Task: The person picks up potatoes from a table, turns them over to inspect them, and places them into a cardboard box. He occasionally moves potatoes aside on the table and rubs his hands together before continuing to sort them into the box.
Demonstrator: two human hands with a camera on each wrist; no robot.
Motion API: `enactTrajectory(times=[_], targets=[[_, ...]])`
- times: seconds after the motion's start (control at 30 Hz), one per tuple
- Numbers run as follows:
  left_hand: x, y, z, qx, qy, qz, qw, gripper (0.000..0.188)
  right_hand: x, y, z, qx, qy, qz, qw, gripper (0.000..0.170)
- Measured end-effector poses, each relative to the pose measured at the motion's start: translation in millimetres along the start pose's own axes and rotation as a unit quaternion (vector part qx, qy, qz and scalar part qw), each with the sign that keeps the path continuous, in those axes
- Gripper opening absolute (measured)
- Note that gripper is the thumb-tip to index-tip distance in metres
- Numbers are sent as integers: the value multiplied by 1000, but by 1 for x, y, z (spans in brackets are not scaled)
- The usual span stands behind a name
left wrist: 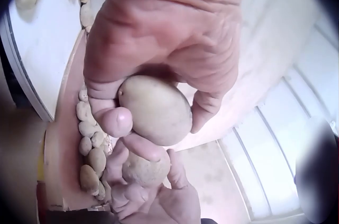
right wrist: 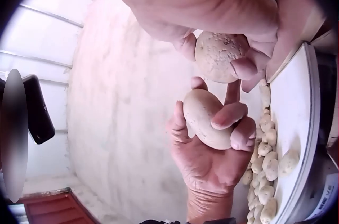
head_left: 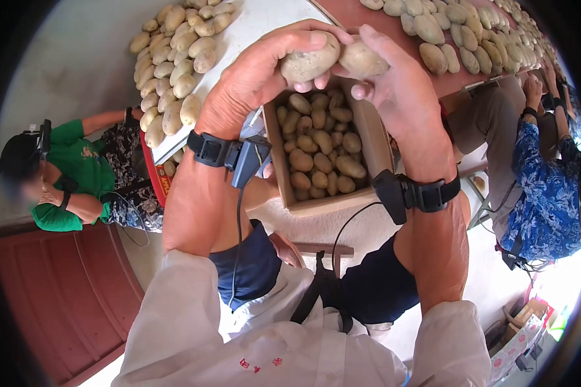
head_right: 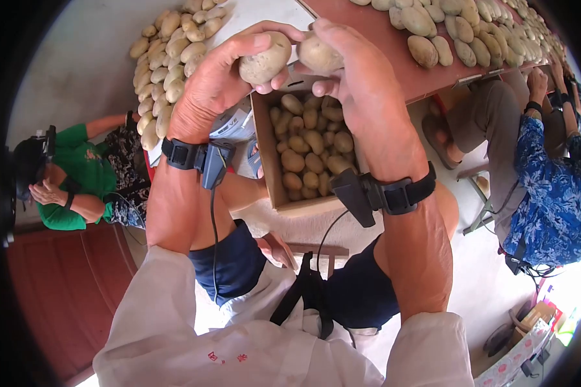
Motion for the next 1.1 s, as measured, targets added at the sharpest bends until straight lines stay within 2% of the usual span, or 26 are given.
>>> enactTrajectory(times=[0.07, 0.13, 0.2, 0.23, 0.4, 0.43, 0.47, 0.5, 0.57, 0.6, 0.63, 0.67, 0.7, 0.73, 0.77, 0.8, 0.83, 0.87, 0.93, 0.97, 1.0, 1.07, 1.1], targets=[[-2, -11, 5, 48, -14, -47, 998, 43, -3, -10, 5, -1, -5, -93, 996, 30], [-4, -12, 8, 89, -32, -69, 993, 42, -4, -14, 12, 5, -16, -104, 994, 33], [-14, -11, 20, 251, -152, -55, 954, 44, -5, -21, 17, 11, -26, -115, 993, 36], [-17, -11, 28, 258, -191, -31, 947, 43, -3, -24, 18, 12, -27, -103, 994, 36], [-27, -5, 62, 306, -259, 50, 915, 40, -2, -20, 17, 20, -3, -78, 997, 34], [-28, -3, 66, 359, -251, 77, 895, 40, -5, -5, 19, 84, 15, 16, 996, 24], [-29, -2, 70, 411, -242, 103, 873, 40, -9, 10, 22, 148, 33, 110, 982, 33], [-30, 2, 72, 410, -230, 134, 872, 40, -10, 17, 24, 148, 35, 109, 982, 33], [-34, 3, 76, 395, -252, 154, 870, 38, -10, 18, 22, 23, 38, 2, 999, 38], [-37, 5, 77, 380, -273, 174, 866, 37, -9, 16, 22, 23, 39, 2, 999, 38], [-37, 4, 75, 380, -273, 174, 867, 37, -9, 15, 22, 61, 35, 46, 996, 33], [-36, -4, 70, 365, -269, 134, 881, 32, -8, 15, 22, 99, 32, 90, 991, 29], [-35, -12, 64, 349, -265, 94, 894, 28, -6, 10, 18, 98, 32, 90, 991, 29], [-34, -17, 61, 349, -265, 94, 894, 28, -4, -2, 12, 69, 27, 28, 997, 22], [-29, -34, 51, 342, -241, -14, 908, 25, -3, -13, 8, 39, 22, -34, 998, 34], [-28, -51, 41, 331, -215, -122, 911, 25, -3, -12, 8, 38, 22, -33, 998, 34], [-29, -61, 31, 314, -132, -173, 924, 35, -5, -9, 5, 45, 41, -34, 998, 34], [-30, -70, 27, 314, -131, -174, 924, 35, -5, -7, 2, 51, 61, -35, 996, 34], [-36, -89, 12, 255, -83, -264, 926, 43, -7, -11, -9, 56, 86, -53, 993, 35], [-40, -95, 5, 278, -63, -284, 916, 45, -8, -15, -17, 63, 113, -71, 989, 36], [-42, -98, 3, 279, -62, -285, 915, 45, -8, -13, -23, 62, 112, -69, 989, 36], [-50, -111, 0, 195, -13, -365, 910, 45, -15, -13, -37, 75, 137, -137, 978, 40], [-53, -117, -1, 183, -6, -377, 908, 40, -18, -8, -35, 75, 130, -129, 980, 43]])
Point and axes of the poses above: each hand's wrist, its own x-axis towards the middle knuckle, its own y-axis out of the palm, z = x × y, the point moved 6 cm from there along x, towards the middle knuckle, and after that the axes turned 1 degree about y, right-handed, at the moved point
